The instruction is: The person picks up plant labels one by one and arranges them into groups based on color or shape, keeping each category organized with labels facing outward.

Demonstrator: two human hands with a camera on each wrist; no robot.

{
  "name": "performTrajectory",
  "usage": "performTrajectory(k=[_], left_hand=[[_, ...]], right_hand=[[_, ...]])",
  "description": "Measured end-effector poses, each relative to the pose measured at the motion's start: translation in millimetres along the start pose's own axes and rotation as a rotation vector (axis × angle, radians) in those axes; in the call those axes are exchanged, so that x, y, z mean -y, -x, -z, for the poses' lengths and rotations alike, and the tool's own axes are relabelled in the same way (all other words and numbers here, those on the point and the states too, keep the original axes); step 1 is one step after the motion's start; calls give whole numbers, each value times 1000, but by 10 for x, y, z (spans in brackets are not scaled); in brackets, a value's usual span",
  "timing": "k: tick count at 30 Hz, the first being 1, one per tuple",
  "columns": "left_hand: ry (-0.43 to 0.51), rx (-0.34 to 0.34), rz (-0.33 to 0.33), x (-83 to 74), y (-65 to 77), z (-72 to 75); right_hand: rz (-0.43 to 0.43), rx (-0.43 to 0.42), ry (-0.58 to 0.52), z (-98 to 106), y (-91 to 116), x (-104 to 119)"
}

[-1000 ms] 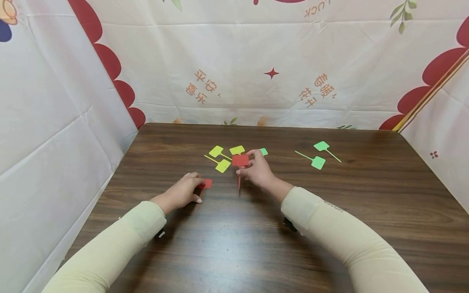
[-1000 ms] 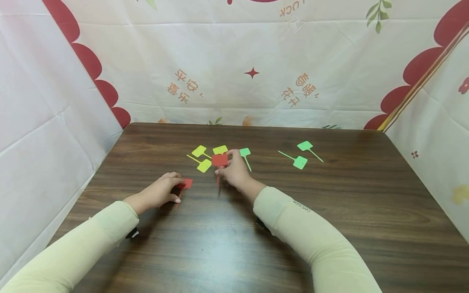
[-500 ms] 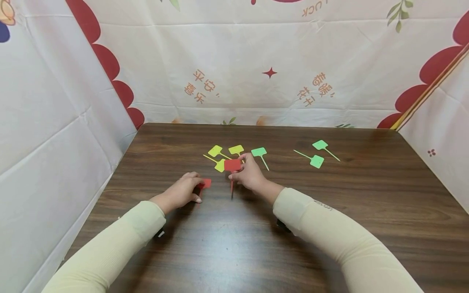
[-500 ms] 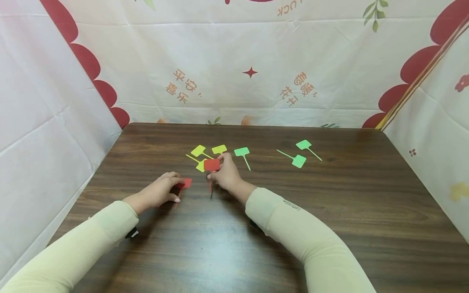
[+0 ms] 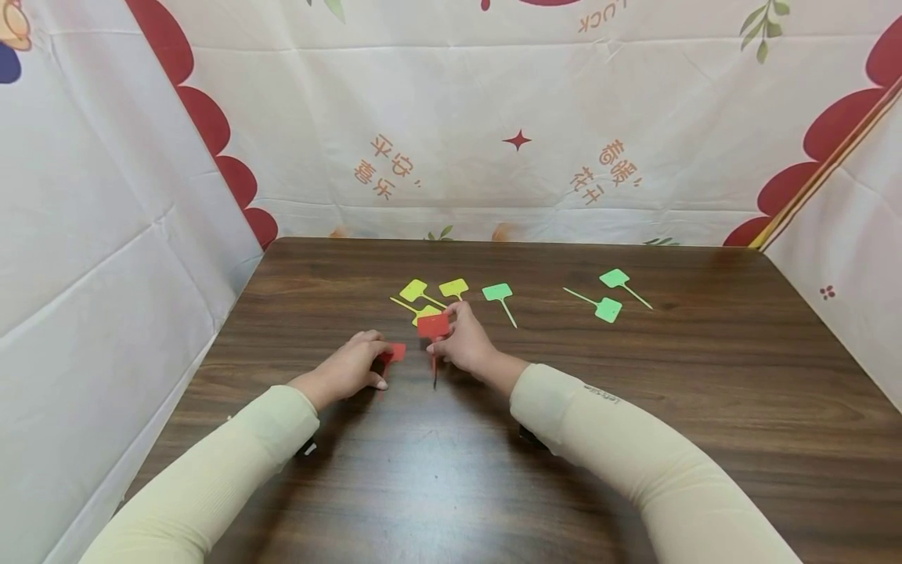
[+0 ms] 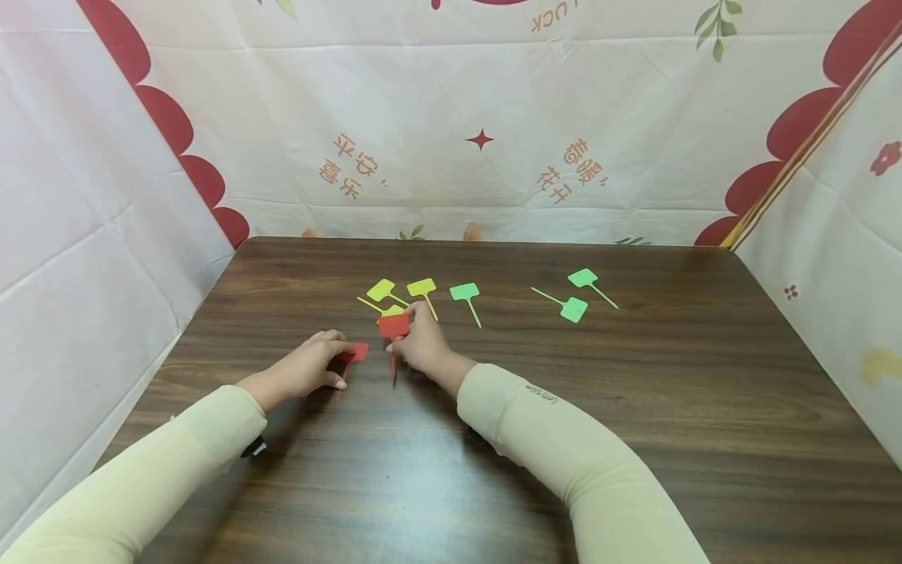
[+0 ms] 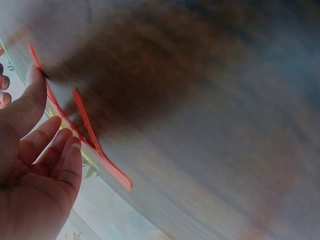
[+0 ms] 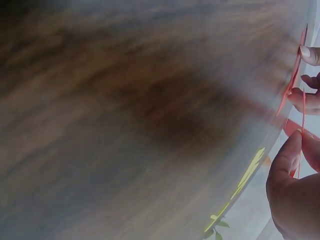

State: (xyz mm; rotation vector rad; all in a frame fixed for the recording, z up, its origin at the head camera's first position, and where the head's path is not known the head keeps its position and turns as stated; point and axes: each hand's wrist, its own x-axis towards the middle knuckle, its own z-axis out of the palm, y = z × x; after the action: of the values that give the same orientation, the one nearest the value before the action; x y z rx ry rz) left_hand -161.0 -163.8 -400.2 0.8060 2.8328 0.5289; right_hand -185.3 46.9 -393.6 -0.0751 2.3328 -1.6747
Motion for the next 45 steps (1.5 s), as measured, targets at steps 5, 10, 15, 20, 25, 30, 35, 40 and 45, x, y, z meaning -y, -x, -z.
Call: performTrajectory(k=[5, 10, 15, 20, 25, 30, 35, 40, 45], left_hand=[[-2, 4, 0, -2, -5, 5], [10, 10, 10, -14, 2, 11], [16, 22, 27, -13, 2, 6], [26, 33, 41, -11, -8, 7], [33, 38, 41, -9, -17, -3], [31, 33, 38, -4, -24, -15], [30, 25, 31, -6, -14, -17], [30, 28, 36, -4, -11, -24], [30, 33, 43, -12, -14, -14]], right_hand=[[-8, 21, -25, -45, 12, 4], [-21, 35, 44, -76, 20, -8], [-31, 68, 107, -98, 27, -14], [-13, 88, 140, -104, 24, -25], [3, 98, 170, -104, 5, -63], [49, 114, 255, -102, -19, -86], [81, 110, 327, -103, -23, -86], [77, 111, 373, -94, -13, -76], [62, 116, 428, -73, -1, -57]])
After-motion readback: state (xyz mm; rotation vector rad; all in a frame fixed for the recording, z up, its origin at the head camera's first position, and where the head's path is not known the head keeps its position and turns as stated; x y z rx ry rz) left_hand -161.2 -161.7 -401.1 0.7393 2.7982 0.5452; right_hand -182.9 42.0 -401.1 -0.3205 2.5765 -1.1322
